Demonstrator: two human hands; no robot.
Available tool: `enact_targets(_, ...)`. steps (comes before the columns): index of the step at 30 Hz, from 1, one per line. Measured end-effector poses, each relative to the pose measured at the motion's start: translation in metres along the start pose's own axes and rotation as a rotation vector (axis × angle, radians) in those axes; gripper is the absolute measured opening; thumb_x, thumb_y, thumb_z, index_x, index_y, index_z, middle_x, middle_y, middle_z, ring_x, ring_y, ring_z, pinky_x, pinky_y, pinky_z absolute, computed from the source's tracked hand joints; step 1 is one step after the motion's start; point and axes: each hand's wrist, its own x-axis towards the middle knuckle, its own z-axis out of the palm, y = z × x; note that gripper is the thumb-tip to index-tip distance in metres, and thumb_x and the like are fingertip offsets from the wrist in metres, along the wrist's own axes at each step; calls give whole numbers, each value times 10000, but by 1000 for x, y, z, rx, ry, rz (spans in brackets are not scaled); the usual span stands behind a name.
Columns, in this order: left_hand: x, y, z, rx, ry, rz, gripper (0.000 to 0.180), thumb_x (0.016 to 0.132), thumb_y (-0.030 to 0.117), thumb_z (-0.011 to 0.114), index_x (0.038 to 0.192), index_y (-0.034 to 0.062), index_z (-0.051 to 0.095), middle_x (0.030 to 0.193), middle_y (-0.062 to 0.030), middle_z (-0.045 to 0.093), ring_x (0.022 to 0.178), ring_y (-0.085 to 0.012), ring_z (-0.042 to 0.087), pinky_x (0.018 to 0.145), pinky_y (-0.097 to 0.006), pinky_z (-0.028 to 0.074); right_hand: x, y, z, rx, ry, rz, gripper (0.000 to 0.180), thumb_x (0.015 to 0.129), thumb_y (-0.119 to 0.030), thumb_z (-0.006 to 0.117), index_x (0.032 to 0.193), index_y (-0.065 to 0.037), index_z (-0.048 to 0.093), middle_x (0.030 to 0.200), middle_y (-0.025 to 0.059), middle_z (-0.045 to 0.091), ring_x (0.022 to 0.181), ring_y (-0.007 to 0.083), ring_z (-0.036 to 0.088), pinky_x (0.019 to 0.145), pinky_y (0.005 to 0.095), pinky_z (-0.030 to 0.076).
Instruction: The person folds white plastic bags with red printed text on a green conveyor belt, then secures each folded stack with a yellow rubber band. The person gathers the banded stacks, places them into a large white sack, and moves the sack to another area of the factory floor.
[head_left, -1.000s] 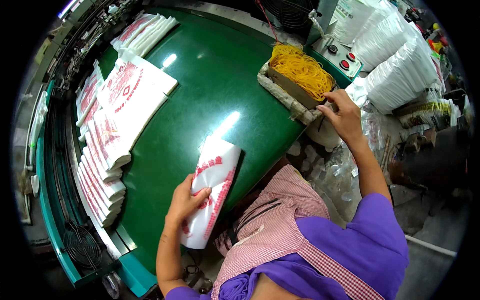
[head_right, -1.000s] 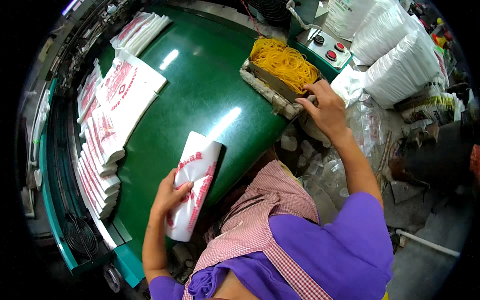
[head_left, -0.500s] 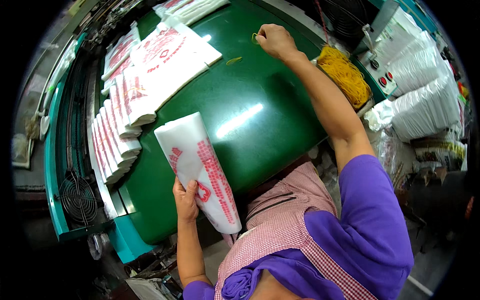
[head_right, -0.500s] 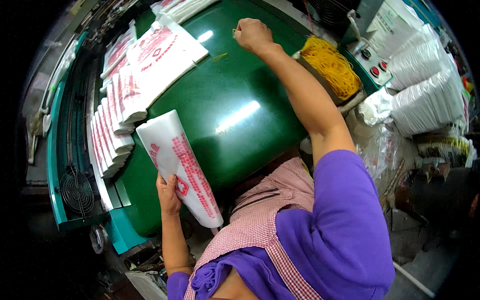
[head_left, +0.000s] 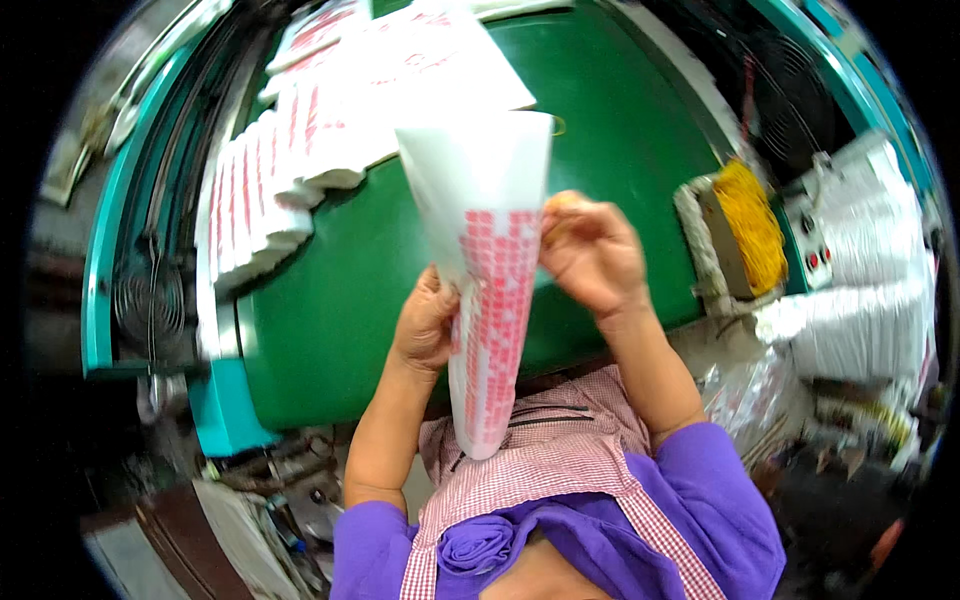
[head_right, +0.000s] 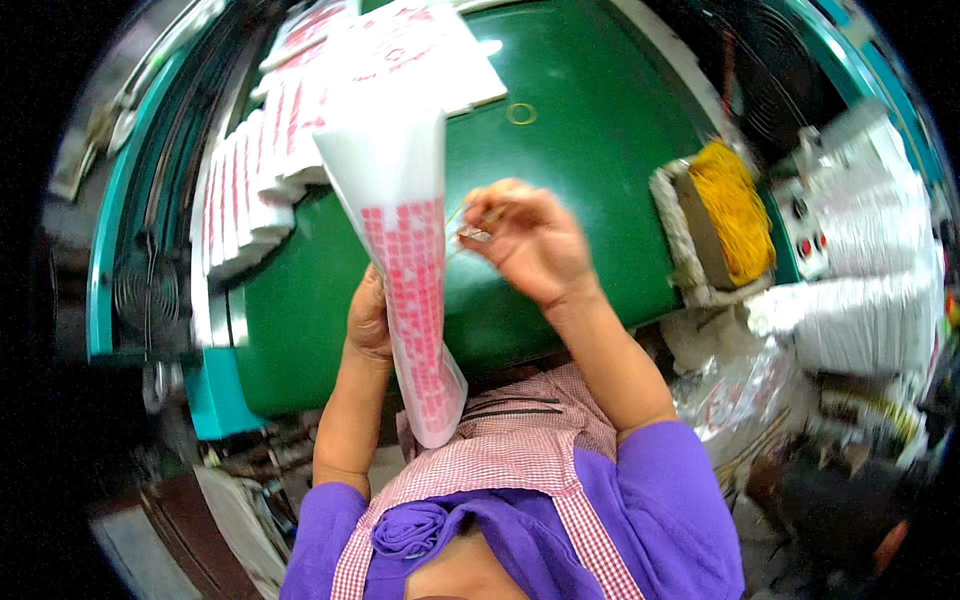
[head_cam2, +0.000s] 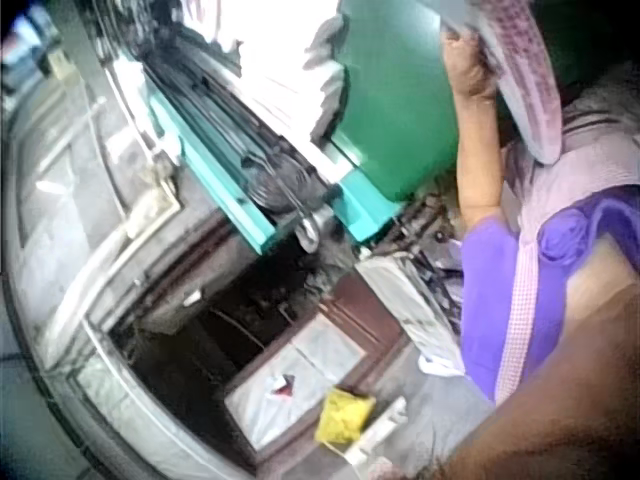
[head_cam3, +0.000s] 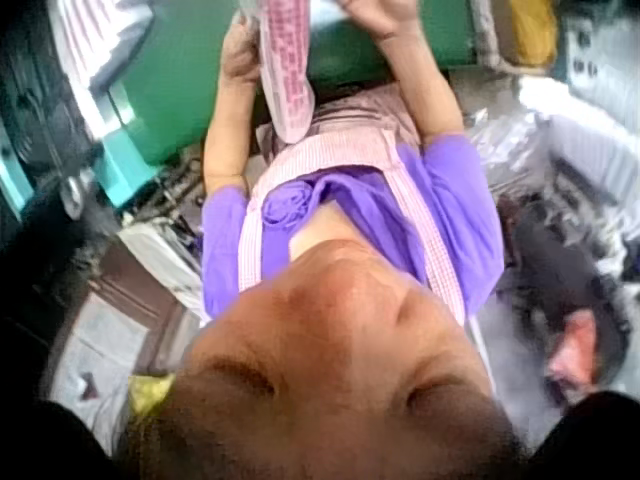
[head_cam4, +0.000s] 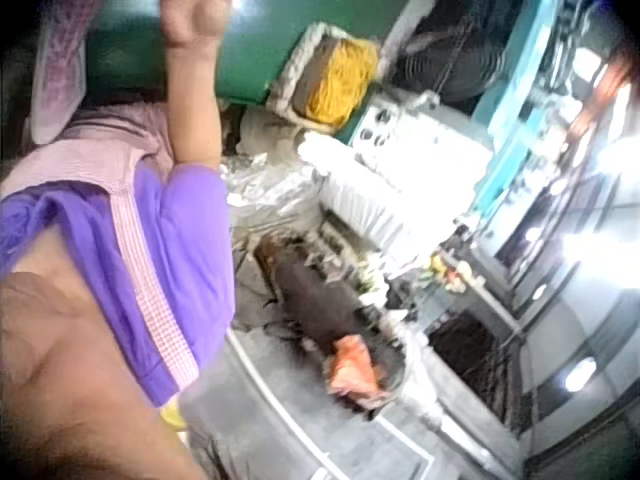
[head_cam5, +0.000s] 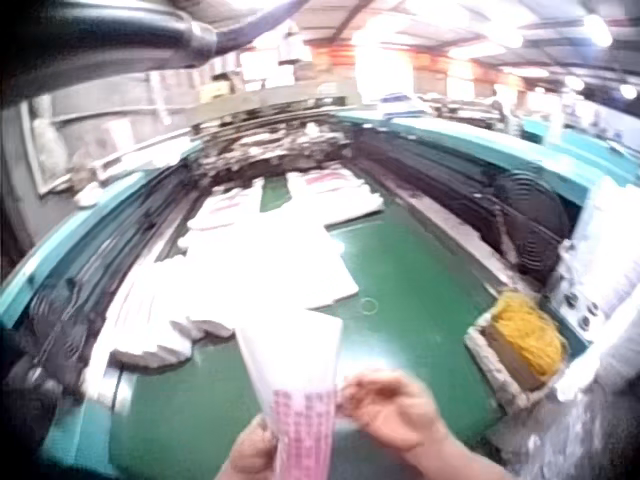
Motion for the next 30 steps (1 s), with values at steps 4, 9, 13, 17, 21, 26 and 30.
enact_targets(4,-16,26,1,651,67,-52,504,778,108,712,1238,29,523,1130,-109,616,975,-193,611,870,-319,488,-3,-32,31,-414,-212,-44,169,910,-165,488,848,-8,483,1276,326,439,840,262,669,460,206,490)
enact_targets(9,-8,58,-27,1174,219,-91,535,748,92,702,1259,110,545,983,-65,630,849,-105,570,753,-265,493,-12,23,47,-1274,-941,190,31,797,-41,636,816,-23,620,1222,188,572,999,254,630,825,341,498)
enact_targets(13,-2,95,-39,1159,394,22,459,783,56,682,1217,23,533,1116,-90,595,984,-141,554,817,-273,481,21,43,-2,-1637,-457,-185,107,826,-37,590,932,-27,595,1194,166,585,1108,301,563,940,371,437)
enact_targets(17,21,189,-70,1340,813,472,454,805,81,652,1244,84,539,1136,-112,599,953,-189,589,823,-285,481,86,-18,-98,-2292,-68,-411,441,864,-204,587,1268,-62,480,1386,191,392,1290,363,353,1069,433,282)
enact_targets(21,30,281,-115,2495,1091,767,492,787,62,614,1267,129,531,1293,-200,479,1173,-309,477,995,-396,385,153,-86,-158,-2641,131,-488,421,866,-267,586,1209,-28,532,1304,205,482,1239,364,418,1020,458,321)
enact_targets(26,59,194,-100,2655,331,618,341,812,345,626,1100,164,641,1278,-97,512,1238,-306,412,1018,-547,283,232,-75,-119,-2578,-60,-811,370,813,-247,638,1095,-11,604,1167,189,581,1107,333,530,944,395,423)
enact_targets(30,69,195,-130,2679,456,236,182,799,257,626,928,134,663,1273,-41,508,1253,-229,406,1028,-544,268,303,7,-85,-2606,-355,-414,465,851,-439,560,1114,-58,600,1117,157,603,1055,322,552,905,399,439)
